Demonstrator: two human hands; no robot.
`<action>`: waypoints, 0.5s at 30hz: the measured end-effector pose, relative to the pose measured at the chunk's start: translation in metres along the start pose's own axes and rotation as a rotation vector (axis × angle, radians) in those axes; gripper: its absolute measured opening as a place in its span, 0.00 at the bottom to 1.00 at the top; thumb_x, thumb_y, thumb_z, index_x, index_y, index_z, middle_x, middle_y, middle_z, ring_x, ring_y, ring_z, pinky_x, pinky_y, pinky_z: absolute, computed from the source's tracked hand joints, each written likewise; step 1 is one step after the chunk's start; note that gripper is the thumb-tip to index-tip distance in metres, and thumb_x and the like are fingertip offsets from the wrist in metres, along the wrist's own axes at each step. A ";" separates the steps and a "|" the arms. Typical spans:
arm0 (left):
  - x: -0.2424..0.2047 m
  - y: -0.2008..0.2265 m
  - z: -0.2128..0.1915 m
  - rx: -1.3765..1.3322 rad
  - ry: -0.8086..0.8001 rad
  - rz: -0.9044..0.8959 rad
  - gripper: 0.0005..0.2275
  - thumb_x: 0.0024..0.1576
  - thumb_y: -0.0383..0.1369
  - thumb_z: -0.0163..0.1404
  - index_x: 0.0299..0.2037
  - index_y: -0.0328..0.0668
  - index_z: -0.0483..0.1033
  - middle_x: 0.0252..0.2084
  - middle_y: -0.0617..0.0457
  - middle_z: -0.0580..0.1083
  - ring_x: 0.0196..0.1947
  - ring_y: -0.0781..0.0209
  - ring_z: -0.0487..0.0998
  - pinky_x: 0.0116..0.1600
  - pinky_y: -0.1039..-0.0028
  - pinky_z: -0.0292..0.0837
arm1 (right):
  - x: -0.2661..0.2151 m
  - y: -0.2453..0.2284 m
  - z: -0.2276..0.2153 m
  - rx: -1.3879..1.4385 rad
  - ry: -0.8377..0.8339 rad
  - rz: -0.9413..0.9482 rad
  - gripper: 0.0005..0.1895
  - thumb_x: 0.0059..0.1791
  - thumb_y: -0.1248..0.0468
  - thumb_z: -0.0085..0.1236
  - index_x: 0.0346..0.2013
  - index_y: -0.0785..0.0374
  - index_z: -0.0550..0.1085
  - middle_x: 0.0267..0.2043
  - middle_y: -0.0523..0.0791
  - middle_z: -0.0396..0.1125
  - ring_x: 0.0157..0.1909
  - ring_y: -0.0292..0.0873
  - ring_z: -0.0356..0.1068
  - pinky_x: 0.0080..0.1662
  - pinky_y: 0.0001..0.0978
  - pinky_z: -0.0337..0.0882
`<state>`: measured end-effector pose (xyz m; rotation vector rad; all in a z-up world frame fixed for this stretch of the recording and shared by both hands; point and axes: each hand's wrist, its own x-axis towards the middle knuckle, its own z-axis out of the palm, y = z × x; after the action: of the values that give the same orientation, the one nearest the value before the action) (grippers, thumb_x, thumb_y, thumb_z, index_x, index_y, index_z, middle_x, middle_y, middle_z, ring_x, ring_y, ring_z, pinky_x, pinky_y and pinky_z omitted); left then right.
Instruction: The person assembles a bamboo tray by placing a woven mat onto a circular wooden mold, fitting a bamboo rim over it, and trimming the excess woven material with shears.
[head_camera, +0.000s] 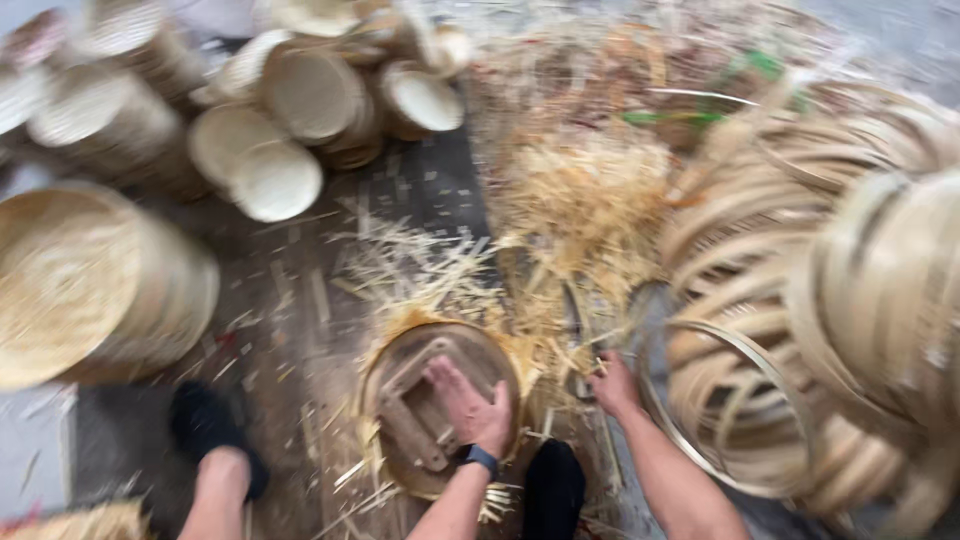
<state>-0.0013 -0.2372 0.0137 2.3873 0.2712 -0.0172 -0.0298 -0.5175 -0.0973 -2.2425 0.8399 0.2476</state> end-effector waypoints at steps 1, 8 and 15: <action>0.003 -0.003 0.002 -0.019 0.016 0.026 0.53 0.47 0.41 0.59 0.74 0.30 0.31 0.78 0.34 0.37 0.77 0.37 0.32 0.77 0.56 0.32 | 0.004 0.005 -0.004 -0.066 -0.031 -0.031 0.29 0.40 0.61 0.66 0.55 0.59 0.70 0.47 0.53 0.74 0.50 0.56 0.75 0.51 0.48 0.73; 0.014 -0.035 -0.014 0.178 -0.248 0.346 0.49 0.47 0.40 0.58 0.76 0.36 0.37 0.79 0.39 0.44 0.80 0.44 0.40 0.79 0.58 0.37 | -0.030 -0.026 0.007 -0.084 0.168 0.092 0.45 0.34 0.52 0.72 0.63 0.56 0.66 0.63 0.57 0.62 0.61 0.62 0.60 0.55 0.54 0.64; 0.016 -0.041 -0.012 0.231 -0.275 0.376 0.52 0.46 0.42 0.58 0.76 0.30 0.36 0.79 0.35 0.44 0.80 0.44 0.40 0.79 0.60 0.37 | 0.018 -0.062 -0.015 -0.038 0.008 0.046 0.17 0.51 0.51 0.62 0.46 0.58 0.75 0.39 0.47 0.75 0.40 0.49 0.73 0.43 0.47 0.72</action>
<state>0.0054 -0.1967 -0.0056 2.5894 -0.3266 -0.2090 0.0223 -0.5040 -0.0593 -2.2622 0.8985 0.2782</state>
